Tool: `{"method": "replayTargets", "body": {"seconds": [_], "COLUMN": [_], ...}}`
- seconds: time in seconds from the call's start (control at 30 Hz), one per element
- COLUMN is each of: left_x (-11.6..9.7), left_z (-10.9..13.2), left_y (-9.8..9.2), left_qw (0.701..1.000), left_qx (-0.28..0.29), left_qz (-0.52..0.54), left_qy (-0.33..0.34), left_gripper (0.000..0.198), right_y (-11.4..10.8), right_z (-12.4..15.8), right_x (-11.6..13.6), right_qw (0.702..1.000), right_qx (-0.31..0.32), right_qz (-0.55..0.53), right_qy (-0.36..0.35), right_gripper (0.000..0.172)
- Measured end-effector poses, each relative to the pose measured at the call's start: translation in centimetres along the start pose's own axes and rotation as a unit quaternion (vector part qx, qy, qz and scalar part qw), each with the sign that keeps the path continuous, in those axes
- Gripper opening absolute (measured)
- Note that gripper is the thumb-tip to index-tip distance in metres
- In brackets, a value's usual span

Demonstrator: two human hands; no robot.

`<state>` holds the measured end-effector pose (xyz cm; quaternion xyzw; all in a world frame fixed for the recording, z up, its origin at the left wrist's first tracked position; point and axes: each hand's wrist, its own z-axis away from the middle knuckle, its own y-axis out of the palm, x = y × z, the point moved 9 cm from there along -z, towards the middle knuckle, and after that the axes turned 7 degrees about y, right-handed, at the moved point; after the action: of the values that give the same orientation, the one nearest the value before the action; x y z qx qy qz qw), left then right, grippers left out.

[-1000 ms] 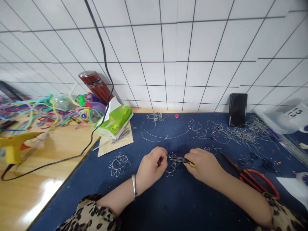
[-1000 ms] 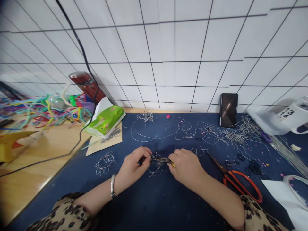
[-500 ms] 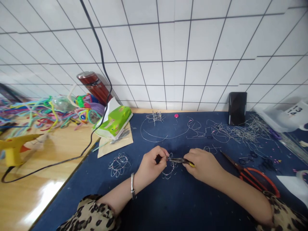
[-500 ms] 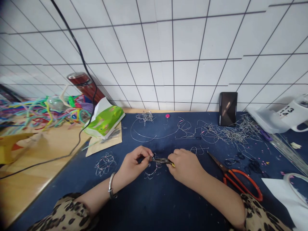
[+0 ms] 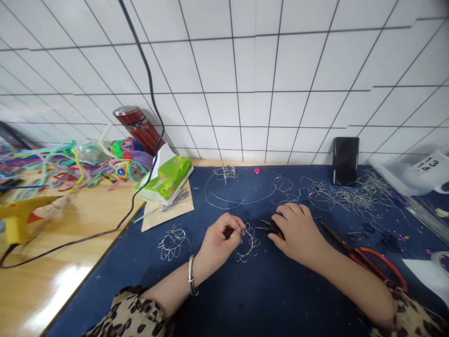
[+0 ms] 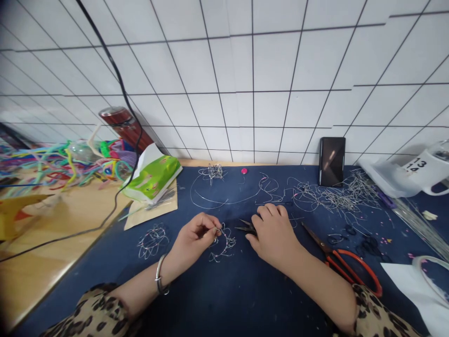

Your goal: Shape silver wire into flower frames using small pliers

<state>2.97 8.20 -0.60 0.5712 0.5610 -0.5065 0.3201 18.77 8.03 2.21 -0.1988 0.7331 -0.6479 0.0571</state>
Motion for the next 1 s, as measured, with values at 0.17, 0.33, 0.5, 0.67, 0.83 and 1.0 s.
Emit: {"method": "replayTargets", "body": {"seconds": [0.17,0.33,0.5,0.67,0.83,1.0], "left_x": [-0.6,-0.9,-1.1,-1.4,-3.2,-4.2], "left_z": [0.5,0.9,1.0,1.2,1.1,1.2], "left_y": [0.8,1.3,1.5,1.7,1.7,1.8], "left_qw": [1.0,1.0,1.0,0.996,0.978,0.961], "left_qx": [0.011,0.023,0.021,0.025,0.012,0.01], "left_qz": [0.008,0.007,-0.013,-0.086,-0.184,-0.238], "left_qy": [-0.004,-0.003,0.0,0.023,0.095,0.142], "left_gripper": [0.011,0.009,0.01,0.013,0.015,0.016], "right_y": [1.2,3.1,3.6,4.1,4.6,4.6], "right_z": [0.3,0.8,0.9,1.0,1.2,1.2], "right_x": [1.0,2.6,2.5,2.4,2.7,2.6], "right_qw": [0.956,0.884,0.87,0.863,0.835,0.826], "right_qx": [0.087,0.149,0.143,0.138,0.167,0.165], "right_qz": [-0.273,-0.431,-0.452,-0.466,-0.501,-0.513], "right_qy": [0.056,0.109,0.136,0.139,0.151,0.164], "right_gripper": [0.028,0.026,0.012,0.009,0.008,0.008]}}
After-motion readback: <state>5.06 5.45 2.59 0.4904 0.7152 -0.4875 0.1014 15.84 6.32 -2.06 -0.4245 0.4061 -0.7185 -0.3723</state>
